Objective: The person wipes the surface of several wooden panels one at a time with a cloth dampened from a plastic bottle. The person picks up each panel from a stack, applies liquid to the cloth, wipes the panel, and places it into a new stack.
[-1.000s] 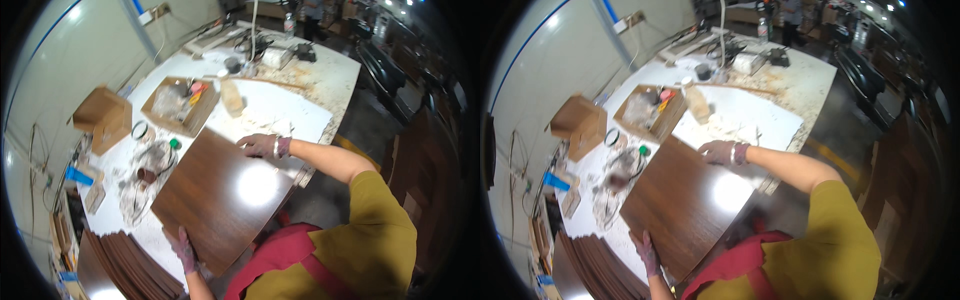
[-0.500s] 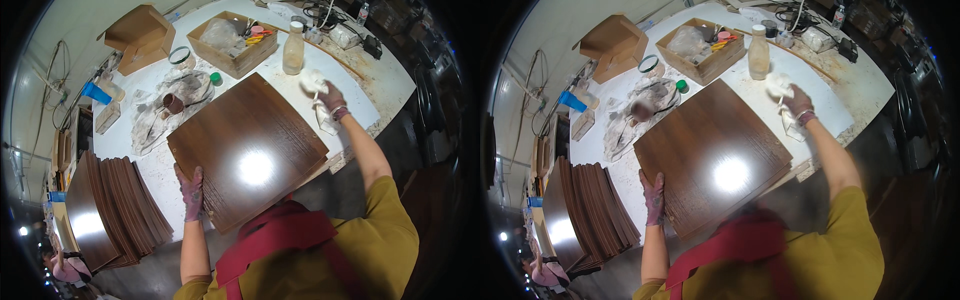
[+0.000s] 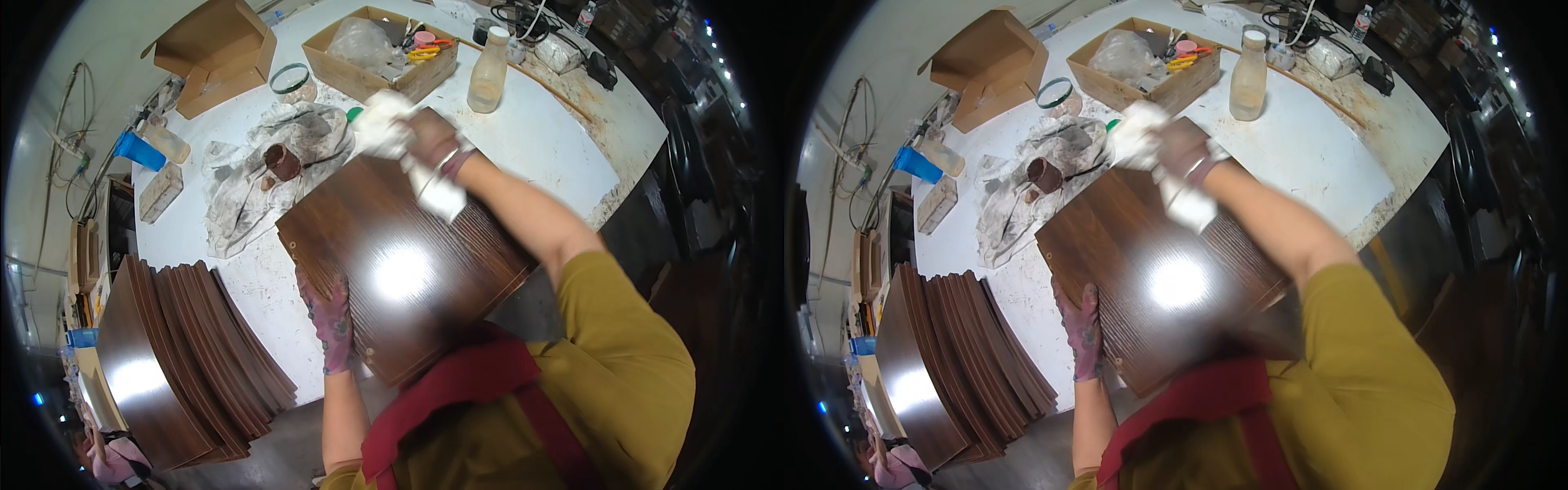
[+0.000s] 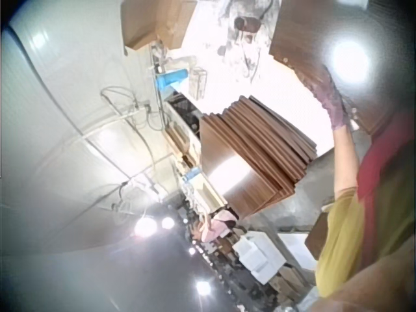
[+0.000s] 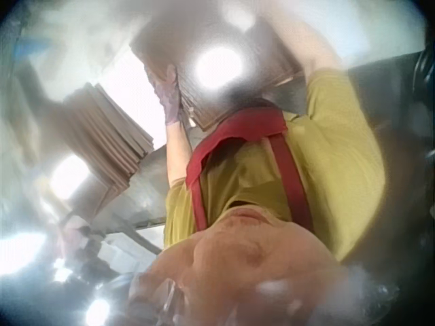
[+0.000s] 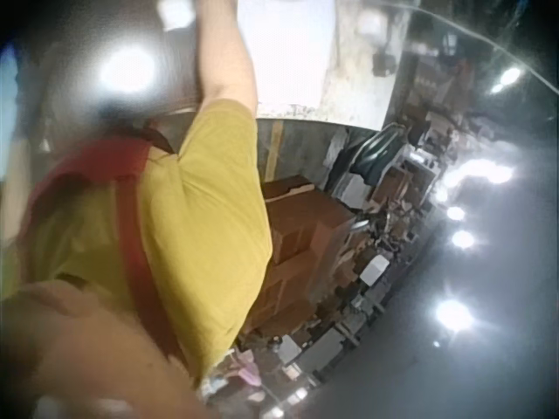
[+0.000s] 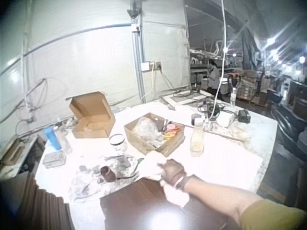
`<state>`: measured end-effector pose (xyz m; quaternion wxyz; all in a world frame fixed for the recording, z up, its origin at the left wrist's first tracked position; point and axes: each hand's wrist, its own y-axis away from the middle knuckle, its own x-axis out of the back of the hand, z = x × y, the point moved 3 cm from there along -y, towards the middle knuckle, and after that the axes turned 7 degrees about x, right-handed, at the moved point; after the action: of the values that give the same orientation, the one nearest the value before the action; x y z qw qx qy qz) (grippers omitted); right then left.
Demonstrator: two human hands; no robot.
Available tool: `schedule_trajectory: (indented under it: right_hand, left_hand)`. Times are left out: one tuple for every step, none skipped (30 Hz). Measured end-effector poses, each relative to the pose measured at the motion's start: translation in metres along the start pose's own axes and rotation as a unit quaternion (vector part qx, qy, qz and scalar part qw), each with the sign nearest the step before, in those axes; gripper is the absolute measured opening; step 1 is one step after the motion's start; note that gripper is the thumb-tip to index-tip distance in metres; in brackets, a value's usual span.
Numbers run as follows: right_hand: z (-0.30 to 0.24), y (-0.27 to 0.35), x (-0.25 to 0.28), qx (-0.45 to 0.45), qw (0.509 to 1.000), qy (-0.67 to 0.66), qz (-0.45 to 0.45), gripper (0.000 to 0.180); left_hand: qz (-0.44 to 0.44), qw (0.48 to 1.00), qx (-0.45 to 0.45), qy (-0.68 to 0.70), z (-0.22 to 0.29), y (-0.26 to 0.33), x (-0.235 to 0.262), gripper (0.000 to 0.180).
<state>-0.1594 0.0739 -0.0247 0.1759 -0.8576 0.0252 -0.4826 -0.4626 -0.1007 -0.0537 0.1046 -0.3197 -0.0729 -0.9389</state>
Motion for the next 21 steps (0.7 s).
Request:
schedule_trajectory:
  right_hand:
    - [0.016, -0.015, 0.041, -0.083, 0.994, 0.055, -0.051, 0.031]
    - [0.020, -0.017, 0.058, -0.062, 0.980, 0.179, -0.061, 0.027]
    - [0.006, -0.011, 0.050, -0.015, 0.977, 0.202, -0.064, 0.028]
    - [-0.013, 0.002, 0.034, 0.030, 0.971, 0.228, -0.069, 0.029]
    - [-0.045, 0.006, 0.017, 0.099, 0.953, 0.269, -0.097, 0.040]
    - [-0.071, 0.024, 0.017, 0.141, 0.974, 0.138, -0.114, 0.033]
    - [-0.046, 0.019, 0.015, 0.136, 0.975, 0.157, -0.074, 0.037]
    - [-0.016, 0.013, 0.009, 0.124, 0.978, 0.165, -0.036, 0.041]
    - [0.000, -0.004, 0.025, 0.009, 0.984, 0.164, -0.066, 0.042]
    - [0.025, -0.018, 0.046, -0.043, 0.979, 0.185, -0.071, 0.042]
    - [0.028, -0.022, 0.043, -0.056, 0.975, 0.194, -0.095, 0.041]
    - [0.030, -0.024, 0.041, -0.068, 0.969, 0.204, -0.119, 0.040]
    - [0.007, -0.023, 0.031, -0.028, 0.960, 0.238, -0.145, 0.038]
    - [-0.025, -0.017, 0.019, 0.014, 0.948, 0.269, -0.171, 0.037]
    - [-0.049, -0.005, 0.021, 0.075, 0.959, 0.225, -0.156, 0.034]
    - [-0.040, -0.002, 0.021, 0.051, 0.964, 0.217, -0.144, 0.034]
    - [-0.022, -0.007, 0.027, 0.031, 0.969, 0.211, -0.128, 0.033]
    - [0.002, -0.018, 0.036, 0.014, 0.971, 0.211, -0.110, 0.033]
    - [0.039, -0.028, 0.041, 0.001, 0.960, 0.249, -0.124, 0.034]
    - [0.037, -0.030, 0.048, -0.012, 0.958, 0.259, -0.124, 0.032]
    - [0.026, -0.032, 0.037, -0.002, 0.949, 0.280, -0.143, 0.031]
  left_hand:
    - [0.005, 1.000, 0.000, 0.018, 0.002, 0.000, 0.000, 0.079]
    - [0.006, 0.999, 0.000, 0.035, 0.003, -0.001, -0.001, 0.079]
    - [0.014, 0.999, -0.007, 0.029, -0.002, -0.003, -0.003, 0.079]
    - [0.006, 0.999, 0.005, 0.039, -0.002, -0.002, -0.004, 0.079]
    - [0.005, 0.999, 0.021, 0.046, -0.002, -0.001, 0.000, 0.079]
    - [0.004, 0.998, 0.037, 0.053, -0.002, -0.002, 0.002, 0.080]
    - [0.002, 0.998, 0.023, 0.051, 0.002, -0.002, -0.002, 0.079]
    - [-0.003, 0.999, 0.012, 0.036, 0.002, 0.000, 0.000, 0.079]
    - [0.002, 0.999, 0.001, 0.032, 0.004, -0.001, 0.000, 0.079]
    - [0.001, 0.999, 0.001, 0.043, 0.007, -0.001, -0.001, 0.080]
    - [0.003, 0.999, 0.003, 0.050, 0.007, 0.001, -0.001, 0.080]
    - [0.004, 0.998, 0.006, 0.059, 0.008, 0.001, -0.001, 0.080]
    - [0.006, 0.999, 0.007, 0.050, 0.004, -0.001, -0.001, 0.080]
    - [0.009, 0.999, 0.011, 0.039, -0.002, -0.002, 0.000, 0.079]
    - [0.010, 0.999, 0.014, 0.029, -0.006, -0.003, 0.001, 0.079]
    - [0.000, 0.999, 0.011, 0.033, -0.006, 0.001, 0.002, 0.079]
    - [-0.006, 0.999, 0.005, 0.042, -0.001, 0.002, 0.004, 0.078]
    - [-0.009, 0.998, -0.003, 0.056, 0.005, 0.000, 0.002, 0.078]
    - [-0.009, 0.998, -0.006, 0.060, 0.006, 0.000, 0.000, 0.078]
    - [0.000, 0.998, -0.005, 0.060, 0.002, 0.000, -0.002, 0.077]
    - [0.008, 0.998, -0.003, 0.061, 0.001, 0.000, -0.001, 0.077]
